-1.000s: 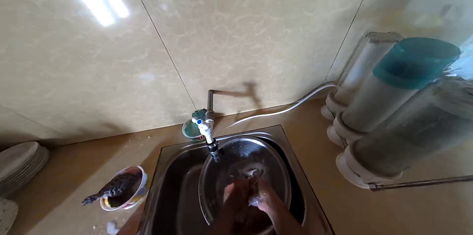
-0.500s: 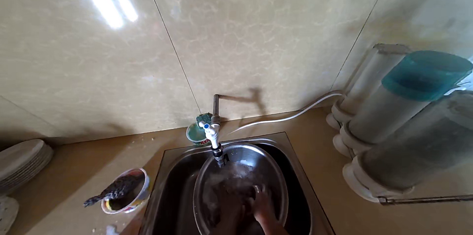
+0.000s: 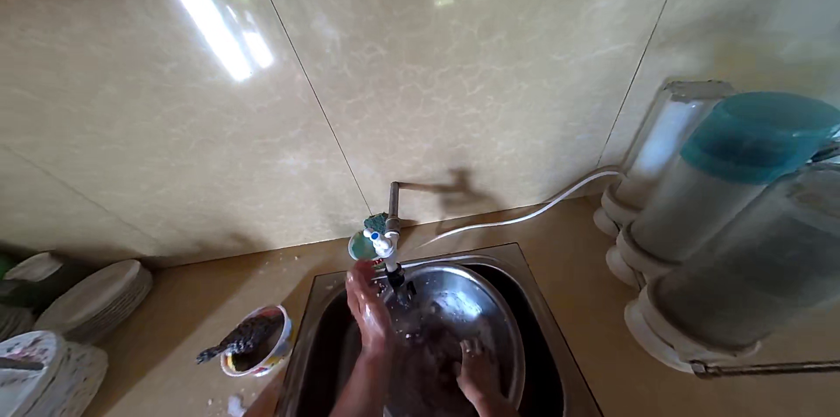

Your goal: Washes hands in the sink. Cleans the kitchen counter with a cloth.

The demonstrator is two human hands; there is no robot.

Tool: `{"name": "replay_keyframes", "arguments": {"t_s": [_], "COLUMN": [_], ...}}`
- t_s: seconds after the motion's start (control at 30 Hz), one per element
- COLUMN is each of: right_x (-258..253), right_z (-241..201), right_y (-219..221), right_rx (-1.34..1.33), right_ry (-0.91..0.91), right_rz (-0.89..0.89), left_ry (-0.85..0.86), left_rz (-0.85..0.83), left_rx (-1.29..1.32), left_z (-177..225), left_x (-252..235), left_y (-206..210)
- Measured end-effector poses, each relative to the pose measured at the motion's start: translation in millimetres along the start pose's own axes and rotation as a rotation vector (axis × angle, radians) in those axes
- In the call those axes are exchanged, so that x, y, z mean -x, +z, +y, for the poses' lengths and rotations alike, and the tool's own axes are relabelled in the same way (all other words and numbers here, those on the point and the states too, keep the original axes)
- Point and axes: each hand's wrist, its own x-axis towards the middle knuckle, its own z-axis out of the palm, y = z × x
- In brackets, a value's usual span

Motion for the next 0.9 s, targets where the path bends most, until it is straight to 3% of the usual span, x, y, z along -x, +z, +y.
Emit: {"name": "replay_keyframes", "arguments": {"t_s": [0.1, 0.2, 0.33, 0.47, 0.53, 0.6, 0.63, 0.7, 0.8, 0.9], "right_x": [1, 3, 2, -3, -1, 4, 6, 3, 9, 17], "right_z": [0, 0, 2, 6, 8, 9, 11, 15, 15, 15], "right_y": [2, 1, 2, -2, -5, -6, -4, 6, 7, -7], "right_rx": [-0.005, 0.008, 0.005, -0.203, -0.373, -0.482, -0.546, -0.756, -1.119, -1.338], "right_ry": [0.003, 0.0, -0.008, 0.041, 0.085, 0.104, 0.095, 0.128, 0.24, 0.287], "right_rz": [-0.006, -0.026, -0.004, 0.086, 0.136, 0.096, 0.052, 0.005, -0.008, -0.037], "left_ry": [-0.051, -0.058, -0.025, 0.012, -0.074, -0.163, -0.198, -0.367, -0.478, -0.418], "left_rz": [-0.118, -0.129, -0.408, -0.647, -0.486, -0.296, -0.317, -0.532, -0.767, -0.872], "left_rx": [-0.034, -0.177, -0.346, 0.076, 0.174, -0.134, -0.421, -0.858, -0.942, -0.749], "left_z": [65, 70, 62, 28, -6, -59, -88, -134, -161, -136], "left_x": [-7, -20, -30, -50, -36, -8, 8, 39, 70, 78], "left_y": [26, 43, 18, -20, -25, -28, -33, -38, -24, -5]}}
